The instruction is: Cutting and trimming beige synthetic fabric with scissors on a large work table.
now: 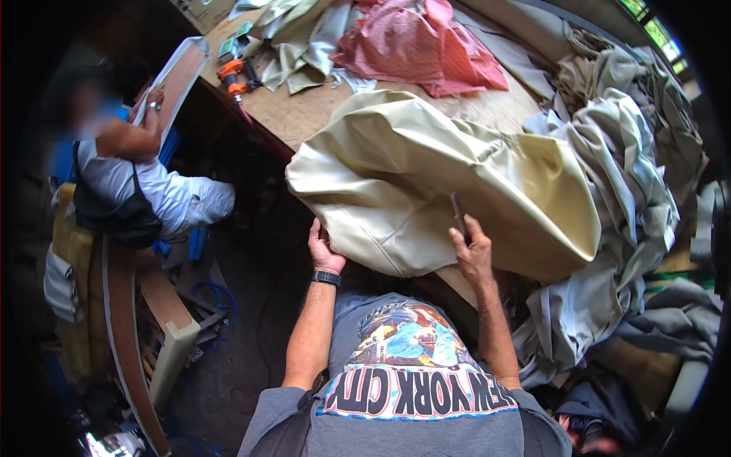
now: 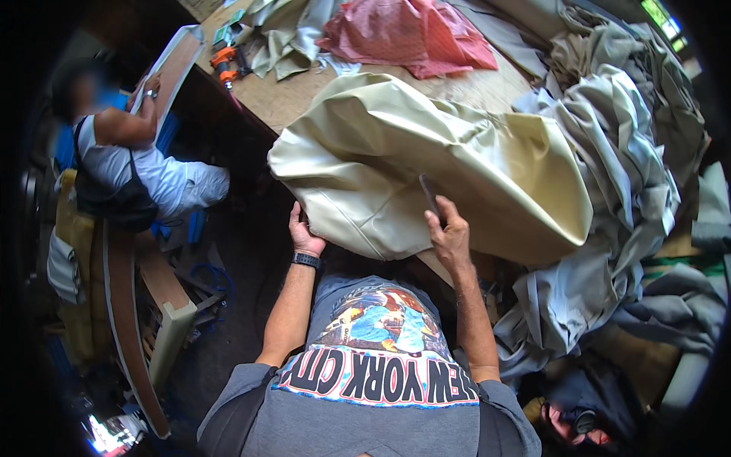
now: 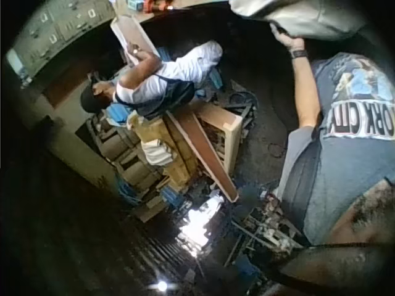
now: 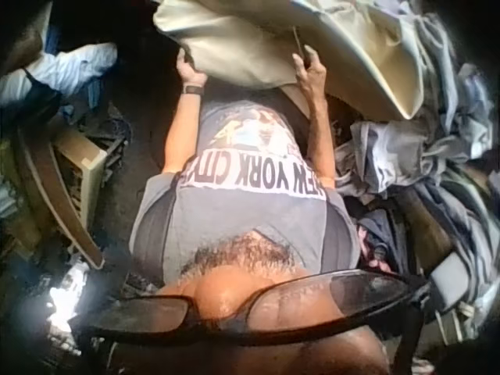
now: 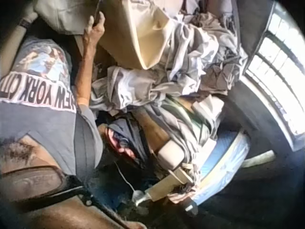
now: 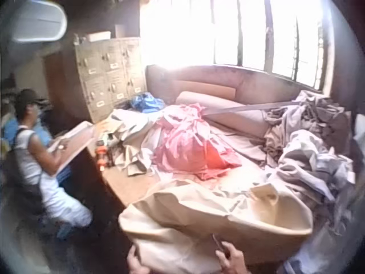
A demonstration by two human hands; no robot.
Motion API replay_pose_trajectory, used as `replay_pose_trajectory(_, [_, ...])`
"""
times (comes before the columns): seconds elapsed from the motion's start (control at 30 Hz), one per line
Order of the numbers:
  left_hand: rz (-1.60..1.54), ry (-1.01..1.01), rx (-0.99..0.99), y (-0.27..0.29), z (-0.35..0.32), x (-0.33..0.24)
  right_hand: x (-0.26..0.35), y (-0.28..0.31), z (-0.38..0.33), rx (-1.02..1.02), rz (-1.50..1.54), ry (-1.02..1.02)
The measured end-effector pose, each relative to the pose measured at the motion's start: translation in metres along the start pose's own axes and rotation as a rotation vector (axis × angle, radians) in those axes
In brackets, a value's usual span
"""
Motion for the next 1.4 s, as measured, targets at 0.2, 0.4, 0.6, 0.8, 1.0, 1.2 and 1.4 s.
replay_pose_trajectory(0.2, [-0.049, 0.06, 0.069, -0.039, -0.004, -0.004, 0.029, 0.042, 0.084, -0.141, -0.449, -0.138])
replay_pose_trajectory(0.4, [-0.105, -0.058, 0.129, -0.016, 0.025, -0.015, -0.014, 0.066, 0.141, -0.072, -0.584, -0.218])
replay_pose_trajectory(0.6, [-0.168, -0.081, 0.289, -0.072, 0.003, -0.039, -0.075, 0.112, 0.18, -0.191, 0.059, -0.37])
replay_pose_trajectory(0.8, [-0.373, 0.087, 0.675, -0.155, -0.03, -0.042, -0.116, 0.132, 0.21, -0.278, -0.049, -0.543])
replay_pose_trajectory(1.0, [-0.391, 0.219, 0.741, -0.231, -0.061, -0.052, -0.123, 0.12, 0.201, -0.219, 0.034, -0.594])
replay_pose_trajectory(1.2, [-0.372, 0.249, 0.78, -0.271, -0.081, -0.046, -0.084, 0.126, 0.175, -0.271, 0.08, -0.356])
replay_pose_trajectory(1.4, [-0.301, 0.275, 0.83, -0.287, -0.088, -0.029, -0.004, 0.088, 0.114, -0.258, 0.235, -0.161])
Point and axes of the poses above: each hand's wrist, its own z-axis towards the middle knuckle, its own y-axis out of the back of the hand, x = y × z, the point moved 6 cm from there along z, towards the middle knuckle, and after that the axes turned 6 degrees about -y, right-handed, at the moved point
